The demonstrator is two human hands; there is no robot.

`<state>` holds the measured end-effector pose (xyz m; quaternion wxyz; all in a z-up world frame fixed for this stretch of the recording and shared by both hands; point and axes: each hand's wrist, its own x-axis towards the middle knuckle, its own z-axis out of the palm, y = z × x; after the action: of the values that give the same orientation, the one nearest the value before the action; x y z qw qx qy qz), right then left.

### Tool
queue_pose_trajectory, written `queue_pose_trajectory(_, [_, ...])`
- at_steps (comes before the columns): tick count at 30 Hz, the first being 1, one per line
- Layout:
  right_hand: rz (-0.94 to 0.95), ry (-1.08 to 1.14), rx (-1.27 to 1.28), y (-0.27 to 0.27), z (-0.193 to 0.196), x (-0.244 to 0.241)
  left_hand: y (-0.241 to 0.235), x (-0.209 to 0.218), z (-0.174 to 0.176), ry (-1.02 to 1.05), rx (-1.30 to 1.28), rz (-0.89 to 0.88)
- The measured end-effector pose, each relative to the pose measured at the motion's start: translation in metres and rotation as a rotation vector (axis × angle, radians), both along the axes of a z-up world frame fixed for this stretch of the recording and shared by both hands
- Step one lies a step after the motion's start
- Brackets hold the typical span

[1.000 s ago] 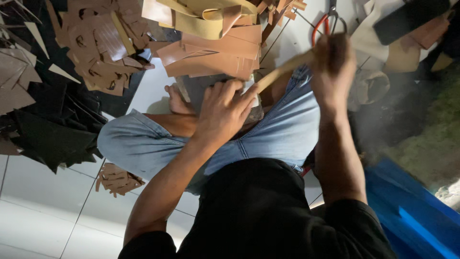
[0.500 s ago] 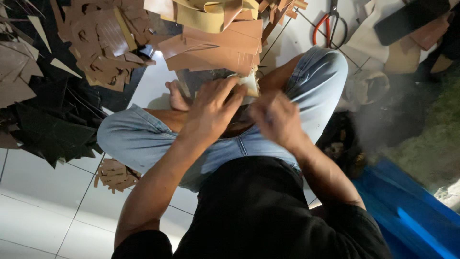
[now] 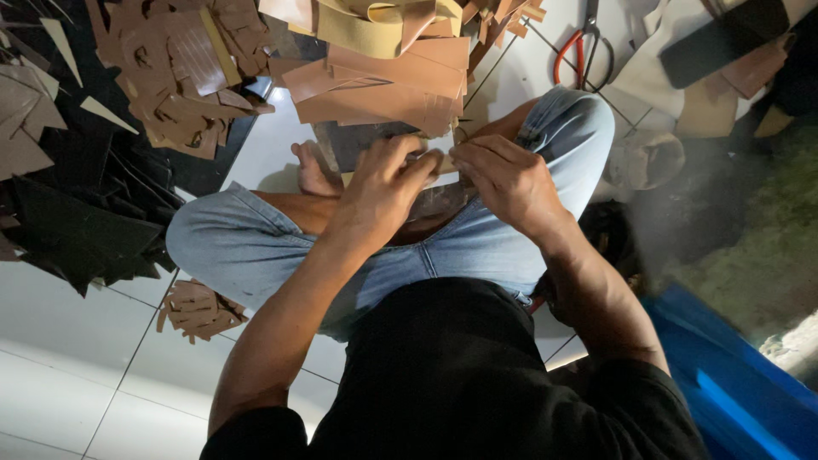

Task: The person sits cross-legged on the floor and repeatedly rubs the edges of thin leather strips against a small block to smooth them. The person handles the leather pieces one at a time, rubbing each edge against the block and then placing the piece aside.

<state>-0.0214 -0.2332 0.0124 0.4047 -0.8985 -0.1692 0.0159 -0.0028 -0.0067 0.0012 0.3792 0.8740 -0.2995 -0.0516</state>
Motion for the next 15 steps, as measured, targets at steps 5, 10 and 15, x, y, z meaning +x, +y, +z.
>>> queue_pose_trajectory(5, [0.056, -0.048, -0.031, -0.004, -0.001, 0.0, 0.002, 0.001, -0.007, -0.005, -0.006, -0.031])
queue_pose_trajectory(10, [0.123, -0.23, -0.122, -0.007, -0.003, 0.001, 0.009, -0.002, -0.008, -0.114, 0.067, -0.088])
queue_pose_trajectory(15, [0.082, -0.253, -0.222, -0.012, -0.012, -0.001, 0.006, -0.002, -0.01, -0.211, 0.136, -0.107])
